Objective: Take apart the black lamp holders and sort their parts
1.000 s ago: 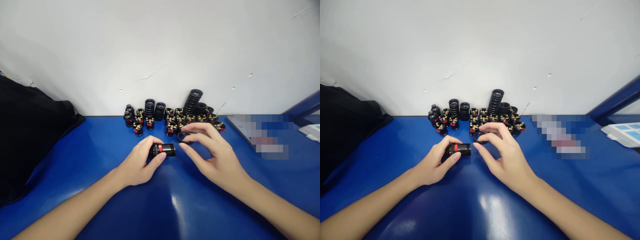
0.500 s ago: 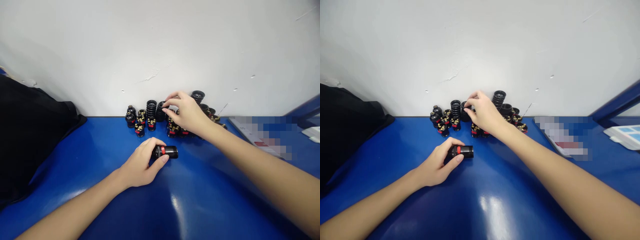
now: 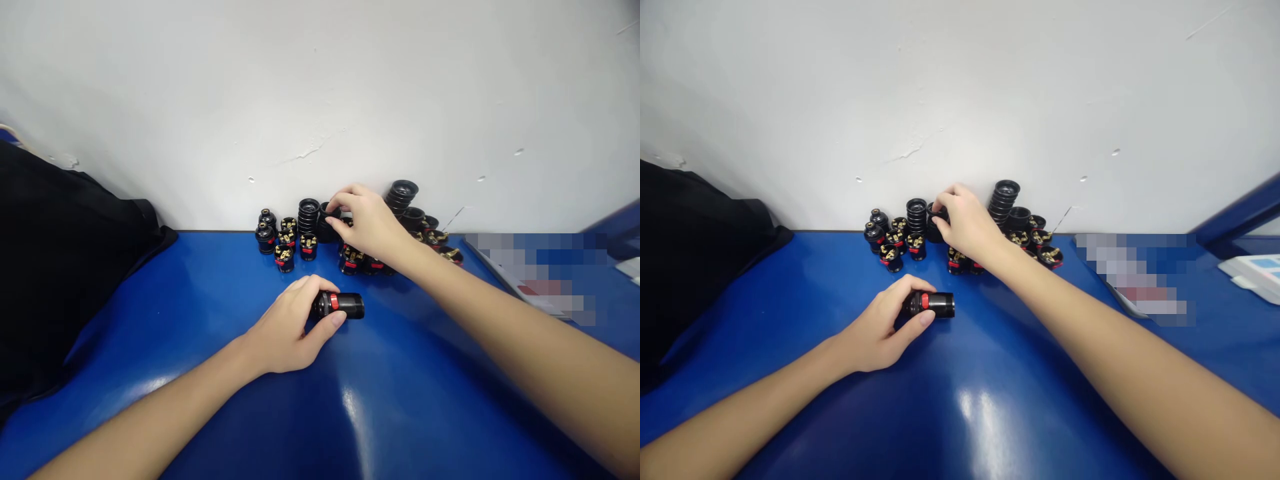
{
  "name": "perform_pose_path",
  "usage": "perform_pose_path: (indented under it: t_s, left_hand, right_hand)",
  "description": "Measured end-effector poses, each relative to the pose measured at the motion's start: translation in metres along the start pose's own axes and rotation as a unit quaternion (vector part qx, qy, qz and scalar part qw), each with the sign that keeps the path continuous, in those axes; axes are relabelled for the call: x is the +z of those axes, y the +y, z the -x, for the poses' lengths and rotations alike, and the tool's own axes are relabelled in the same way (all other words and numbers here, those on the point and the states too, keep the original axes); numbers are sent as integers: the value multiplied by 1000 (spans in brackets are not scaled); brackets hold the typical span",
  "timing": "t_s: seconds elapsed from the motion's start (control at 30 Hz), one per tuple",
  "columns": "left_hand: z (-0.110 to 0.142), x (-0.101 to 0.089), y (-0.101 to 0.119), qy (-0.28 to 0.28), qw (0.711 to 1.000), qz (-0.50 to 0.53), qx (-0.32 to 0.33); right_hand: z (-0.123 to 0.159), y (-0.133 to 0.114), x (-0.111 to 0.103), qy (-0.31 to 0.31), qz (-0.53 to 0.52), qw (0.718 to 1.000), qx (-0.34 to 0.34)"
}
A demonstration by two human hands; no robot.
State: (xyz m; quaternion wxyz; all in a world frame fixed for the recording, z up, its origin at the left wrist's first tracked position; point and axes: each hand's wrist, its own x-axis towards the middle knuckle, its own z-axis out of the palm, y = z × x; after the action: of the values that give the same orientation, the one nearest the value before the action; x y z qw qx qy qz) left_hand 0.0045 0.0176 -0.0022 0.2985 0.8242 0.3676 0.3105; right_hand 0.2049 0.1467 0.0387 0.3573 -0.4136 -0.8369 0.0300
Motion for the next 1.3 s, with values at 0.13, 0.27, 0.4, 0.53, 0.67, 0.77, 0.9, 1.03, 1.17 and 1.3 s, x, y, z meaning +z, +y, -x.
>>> perform_pose_path:
  t_s: [0.13,0.27,0.4,0.53,0.67,0.77,0.9,1.03,1.17,1.3]
  left_hand:
    - [0,0,0,1,1000,-2,-2]
    - [1,0,0,-1,1000,-3,-5]
    - [1,-1,1,-3,1000,-1,-7]
    - [0,0,1,-3,1000,3,-5]
    - [0,0,0,-3,1000,4,-3]
    - [0,1,-1,-2,1000,5,-6]
    - [1,1,0,-3,1000,7,-5]
    - [1,1,0,1,1000,4,-5]
    - [0,1,0,2,1000,2,-4]
    - [0,1,-1,5,1000,2,-5]
  right_hand:
    - [-1,1,0,-2,-6,1000,9]
    - [-1,3,0,0,-3,1000,11]
    - [1,2,-4,-2,16,1000,7]
    - [3,-3,-11,-5,55,998,-3]
    - [6,-11,-20,-20,85,996,-26]
    - [12,-17,-24,-40,112,991,-66]
    - [20,-19,-23,-87,193,972,-106]
    - [23,-21,-18,-118,259,953,-108]
    - [22,-26,-14,-148,303,936,-102]
    - [21,-26,-10,-166,309,931,-103]
